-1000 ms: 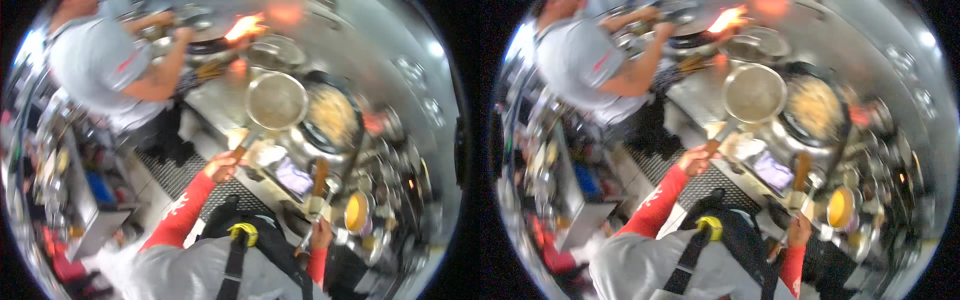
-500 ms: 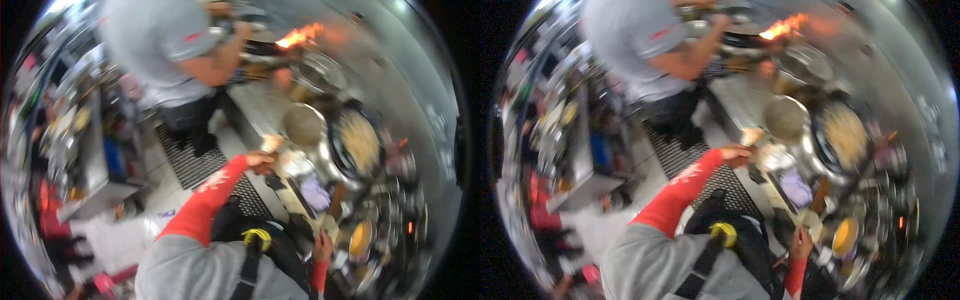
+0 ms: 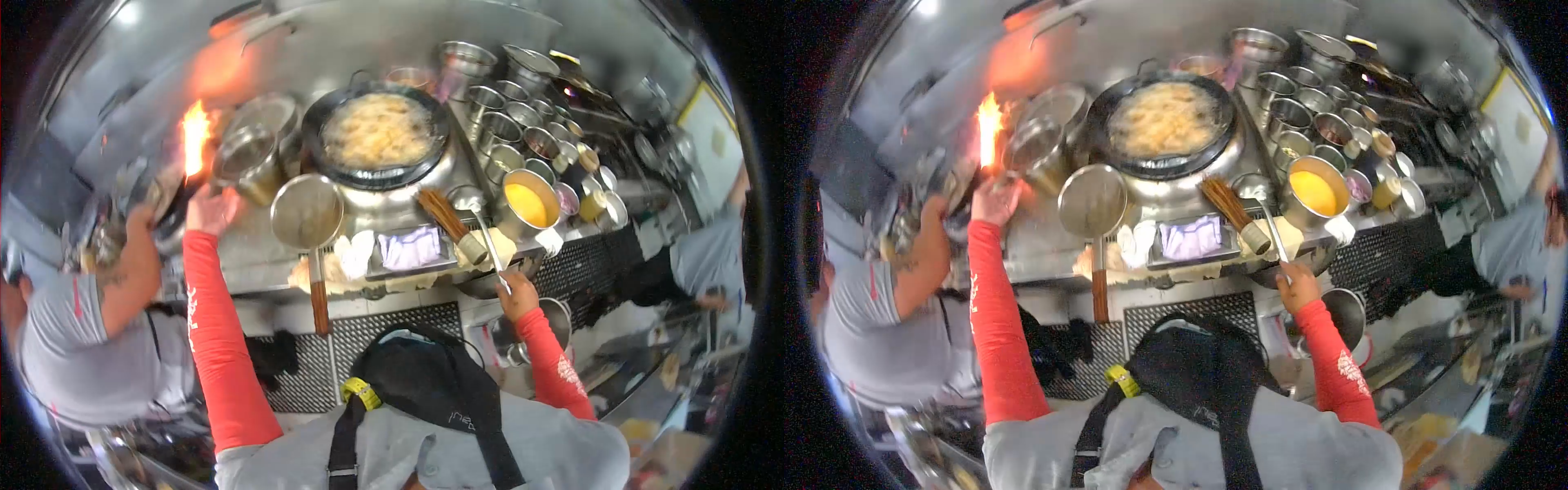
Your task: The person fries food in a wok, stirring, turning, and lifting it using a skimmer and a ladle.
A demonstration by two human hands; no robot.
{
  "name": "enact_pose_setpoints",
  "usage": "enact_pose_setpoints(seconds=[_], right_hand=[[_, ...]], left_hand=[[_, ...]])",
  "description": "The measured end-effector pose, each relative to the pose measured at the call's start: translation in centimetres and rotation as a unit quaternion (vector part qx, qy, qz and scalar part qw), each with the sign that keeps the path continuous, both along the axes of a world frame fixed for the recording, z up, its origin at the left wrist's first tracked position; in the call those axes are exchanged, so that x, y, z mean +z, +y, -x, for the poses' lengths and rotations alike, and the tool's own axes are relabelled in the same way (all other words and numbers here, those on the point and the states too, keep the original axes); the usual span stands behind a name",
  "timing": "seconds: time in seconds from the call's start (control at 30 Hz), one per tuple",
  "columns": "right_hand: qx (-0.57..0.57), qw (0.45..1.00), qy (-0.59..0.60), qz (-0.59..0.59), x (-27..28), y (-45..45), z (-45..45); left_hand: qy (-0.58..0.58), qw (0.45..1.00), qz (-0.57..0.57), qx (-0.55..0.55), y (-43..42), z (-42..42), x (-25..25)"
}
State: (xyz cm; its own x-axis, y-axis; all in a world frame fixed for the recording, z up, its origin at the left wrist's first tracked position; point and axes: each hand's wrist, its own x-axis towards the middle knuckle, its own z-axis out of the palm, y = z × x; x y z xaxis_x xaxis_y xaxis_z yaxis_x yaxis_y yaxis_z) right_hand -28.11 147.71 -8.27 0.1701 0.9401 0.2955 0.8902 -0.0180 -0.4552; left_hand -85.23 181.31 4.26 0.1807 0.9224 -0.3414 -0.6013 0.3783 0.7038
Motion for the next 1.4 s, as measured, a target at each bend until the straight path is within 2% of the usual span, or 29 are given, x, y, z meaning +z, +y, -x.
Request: enact_pose_setpoints(seconds=[0.03, 0.07, 0.13, 0.2, 0.23, 0.27, 0.3, 0.33, 0.37, 0.4, 0.43, 0.47, 0.6, 0.77, 0.9, 1.0, 1.07, 1.13, 1.17, 1.2, 1.23, 1.27, 1.33, 1.4], right_hand=[[-0.012, 1.000, -0.012, -0.011, 0.0, -0.4, 0.0], [-0.002, 0.998, 0.059, 0.014, 1.3, -0.4, 0.2], [0.032, 0.979, 0.190, 0.074, 7.5, -0.8, 0.8], [0.213, 0.925, 0.307, 0.070, 17.7, -1.5, 1.8], [0.349, 0.903, 0.247, 0.024, 22.2, -2.4, 1.9], [0.451, 0.869, 0.206, -0.015, 25.9, -3.3, 2.1], [0.522, 0.834, 0.167, -0.056, 28.6, -4.3, 2.1], [0.587, 0.793, 0.131, -0.096, 31.0, -5.3, 2.3], [0.623, 0.764, 0.106, -0.127, 32.5, -5.7, 2.2], [0.644, 0.744, 0.092, -0.152, 33.2, -6.1, 1.9], [0.661, 0.725, 0.081, -0.177, 33.5, -6.2, 1.5], [0.672, 0.711, 0.074, -0.196, 33.6, -6.3, 1.2], [0.687, 0.682, 0.062, -0.244, 33.5, -6.6, -0.6], [0.684, 0.673, 0.063, -0.274, 33.5, -6.2, -1.5], [0.677, 0.670, 0.051, -0.300, 33.9, -6.2, -2.3], [0.644, 0.695, 0.043, -0.317, 34.4, -6.1, -3.5], [0.599, 0.733, 0.046, -0.320, 34.2, -5.7, -4.6], [0.505, 0.806, 0.078, -0.297, 32.6, -4.5, -5.9], [0.413, 0.871, 0.111, -0.243, 30.9, -3.2, -6.5], [0.316, 0.921, 0.151, -0.173, 28.9, -1.6, -6.5], [0.193, 0.964, 0.179, -0.042, 27.0, -0.1, -6.3], [0.106, 0.970, 0.217, 0.010, 24.0, 1.0, -6.0], [0.009, 0.945, 0.317, 0.083, 16.2, 1.7, -7.7], [-0.007, 0.948, 0.293, 0.127, 11.0, 1.3, -8.4]], left_hand=[[0.015, 0.999, 0.014, -0.047, 1.8, 0.8, -1.0], [0.028, 0.995, 0.033, -0.090, 4.1, 1.9, -1.9], [0.034, 0.996, 0.036, -0.074, 6.9, 1.8, -2.6], [0.071, 0.995, 0.057, -0.040, 7.8, 1.0, -3.4], [0.054, 0.992, 0.105, -0.034, 10.4, 2.5, -5.6], [0.085, 0.993, 0.079, 0.035, 7.3, -0.8, -2.7], [0.078, 0.993, 0.079, 0.026, 9.2, 0.7, -4.5], [0.117, 0.993, 0.024, 0.011, 6.5, -1.6, -2.2], [0.061, 0.998, 0.014, -0.027, 6.1, -1.2, -2.5], [0.149, 0.988, -0.014, 0.045, 2.4, -4.7, -0.2], [0.082, 0.996, -0.024, 0.027, 2.0, -5.0, -0.6], [0.179, 0.980, -0.022, 0.083, 0.3, -6.2, 0.1], [0.183, 0.980, -0.071, 0.045, -5.1, -10.7, 1.7], [0.228, 0.969, -0.091, -0.003, -9.2, -14.8, 2.8], [0.341, 0.931, -0.130, -0.021, -9.2, -16.6, 3.4], [0.407, 0.899, -0.161, -0.021, -6.9, -17.5, 2.9], [0.461, 0.874, -0.156, -0.022, -4.3, -18.1, 2.5], [0.518, 0.841, -0.155, -0.022, -1.1, -17.8, 1.3], [0.561, 0.809, -0.173, -0.024, 0.5, -17.7, 0.8], [0.603, 0.775, -0.188, -0.024, 2.0, -17.6, 0.1], [0.643, 0.739, -0.201, -0.026, 3.1, -17.6, -0.3], [0.673, 0.703, -0.229, -0.026, 4.0, -17.8, -0.3], [0.726, 0.625, -0.284, -0.024, 5.3, -18.2, -0.4], [0.728, 0.615, -0.302, -0.016, 7.3, -18.1, -1.7]])
